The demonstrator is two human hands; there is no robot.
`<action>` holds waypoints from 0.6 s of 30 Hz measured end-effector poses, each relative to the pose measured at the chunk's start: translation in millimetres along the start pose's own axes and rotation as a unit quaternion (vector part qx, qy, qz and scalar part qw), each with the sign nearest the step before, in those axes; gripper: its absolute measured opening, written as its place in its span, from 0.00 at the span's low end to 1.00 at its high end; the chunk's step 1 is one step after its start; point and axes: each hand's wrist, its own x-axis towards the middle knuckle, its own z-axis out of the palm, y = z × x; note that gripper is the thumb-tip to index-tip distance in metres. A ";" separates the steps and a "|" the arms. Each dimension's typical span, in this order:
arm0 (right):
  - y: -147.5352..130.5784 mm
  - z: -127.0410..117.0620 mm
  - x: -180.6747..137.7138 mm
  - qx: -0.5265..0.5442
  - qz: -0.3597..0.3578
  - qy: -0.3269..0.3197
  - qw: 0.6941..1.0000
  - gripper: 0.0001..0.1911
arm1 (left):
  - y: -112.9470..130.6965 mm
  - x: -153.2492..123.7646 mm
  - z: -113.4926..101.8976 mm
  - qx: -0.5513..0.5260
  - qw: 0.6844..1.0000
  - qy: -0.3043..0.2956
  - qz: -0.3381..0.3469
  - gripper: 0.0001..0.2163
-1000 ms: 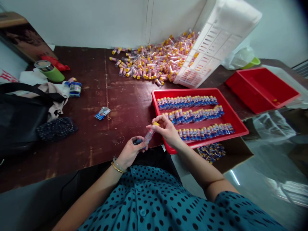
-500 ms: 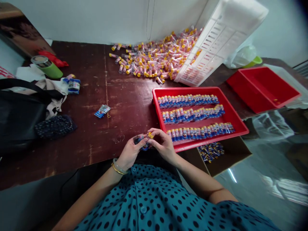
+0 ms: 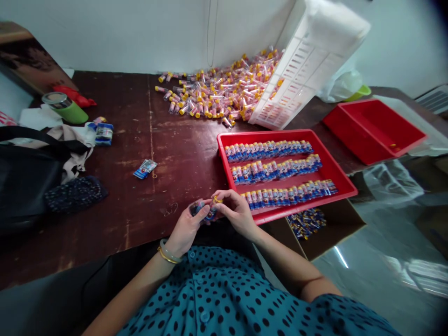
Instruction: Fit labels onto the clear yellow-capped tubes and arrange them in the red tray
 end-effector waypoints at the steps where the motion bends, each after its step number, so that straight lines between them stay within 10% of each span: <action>1: -3.7 -9.4 7.7 0.003 -0.013 0.017 1.000 0.11 | 0.4 0.3 -0.9 0.006 1.000 -0.009 -0.002 0.19; 9: -5.2 -128.6 95.7 -0.317 -0.010 0.103 0.943 0.17 | -1.6 2.6 -12.4 0.012 0.999 -0.023 -0.041 0.16; 14: 7.2 -136.9 114.9 -0.512 -0.036 0.072 0.855 0.10 | -2.8 2.0 -18.7 0.010 0.999 -0.017 -0.046 0.16; 18: -1.9 -123.5 139.2 -0.511 -0.100 0.066 0.851 0.10 | -3.1 3.4 -28.8 -0.012 0.998 0.013 -0.061 0.15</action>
